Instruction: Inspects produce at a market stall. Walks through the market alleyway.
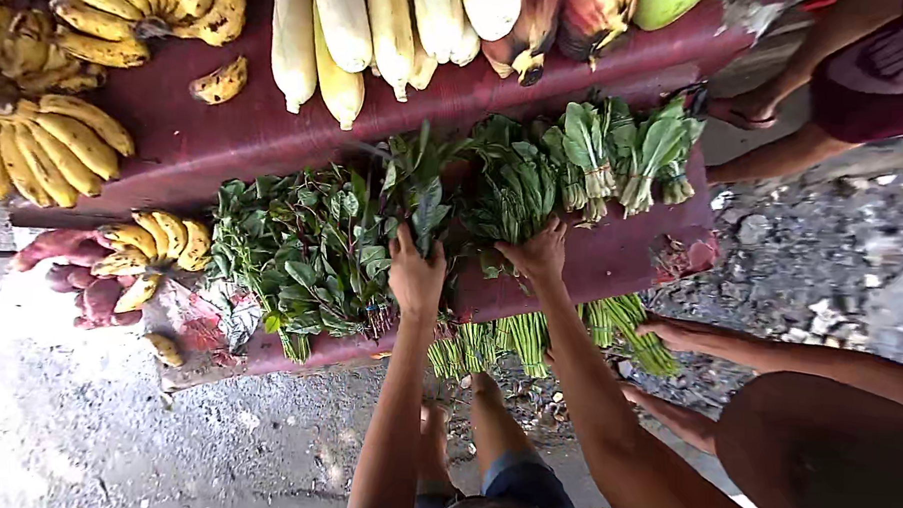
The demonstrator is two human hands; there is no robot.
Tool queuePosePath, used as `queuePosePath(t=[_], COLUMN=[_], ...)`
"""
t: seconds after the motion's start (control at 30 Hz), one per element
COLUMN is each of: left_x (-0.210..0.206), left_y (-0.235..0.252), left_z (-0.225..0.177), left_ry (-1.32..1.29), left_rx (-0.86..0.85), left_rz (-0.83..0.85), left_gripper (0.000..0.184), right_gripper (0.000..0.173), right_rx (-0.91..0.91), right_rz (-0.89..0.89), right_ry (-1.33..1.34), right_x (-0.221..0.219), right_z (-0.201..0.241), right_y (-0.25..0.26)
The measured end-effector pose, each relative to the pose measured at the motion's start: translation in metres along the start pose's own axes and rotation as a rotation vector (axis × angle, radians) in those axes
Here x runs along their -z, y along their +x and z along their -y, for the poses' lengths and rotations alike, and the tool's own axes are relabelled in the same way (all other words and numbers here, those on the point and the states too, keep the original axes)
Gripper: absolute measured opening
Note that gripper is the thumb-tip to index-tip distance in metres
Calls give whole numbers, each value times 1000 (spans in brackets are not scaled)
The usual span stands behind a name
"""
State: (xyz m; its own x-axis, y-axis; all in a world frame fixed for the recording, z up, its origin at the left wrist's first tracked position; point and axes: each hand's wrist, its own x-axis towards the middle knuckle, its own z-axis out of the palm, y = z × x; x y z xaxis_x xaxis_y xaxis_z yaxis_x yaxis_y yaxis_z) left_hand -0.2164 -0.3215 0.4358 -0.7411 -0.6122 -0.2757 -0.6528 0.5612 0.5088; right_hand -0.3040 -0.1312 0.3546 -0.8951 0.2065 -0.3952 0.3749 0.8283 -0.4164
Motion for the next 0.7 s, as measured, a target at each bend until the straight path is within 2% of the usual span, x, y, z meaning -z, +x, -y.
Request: queuePosePath(t=[0.07, 0.17, 0.3, 0.43, 0.53, 0.6, 0.63, 0.7], left_x=[-2, -31, -47, -16, 5, 21, 29, 39], left_y=[0, 7, 10, -10, -37, -52, -59, -70], left_z=[23, 49, 28, -2, -18, -20, -15, 4], left_ry=[70, 315, 352, 441, 334, 155, 43, -141], left_rx=[59, 69, 99, 85, -85, -169, -196, -268], left_rz=[-17, 83, 145, 131, 14, -33, -35, -57], left_gripper=[66, 74, 76, 86, 62, 49, 49, 54], right_gripper=[129, 133, 140, 139, 138, 131, 121, 99], right_rx=[7, 36, -6, 40, 38, 42, 38, 18], right_rz=[-24, -74, -98, -176, -38, 36, -19, -297], right_ry=[45, 56, 73, 85, 113, 154, 216, 293], right_x=[1, -13, -39, -41, -30, -1, 15, 40], right_z=[4, 24, 27, 22, 12, 5, -1, -20], right_y=[-11, -26, -21, -22, -12, -8, -6, 14])
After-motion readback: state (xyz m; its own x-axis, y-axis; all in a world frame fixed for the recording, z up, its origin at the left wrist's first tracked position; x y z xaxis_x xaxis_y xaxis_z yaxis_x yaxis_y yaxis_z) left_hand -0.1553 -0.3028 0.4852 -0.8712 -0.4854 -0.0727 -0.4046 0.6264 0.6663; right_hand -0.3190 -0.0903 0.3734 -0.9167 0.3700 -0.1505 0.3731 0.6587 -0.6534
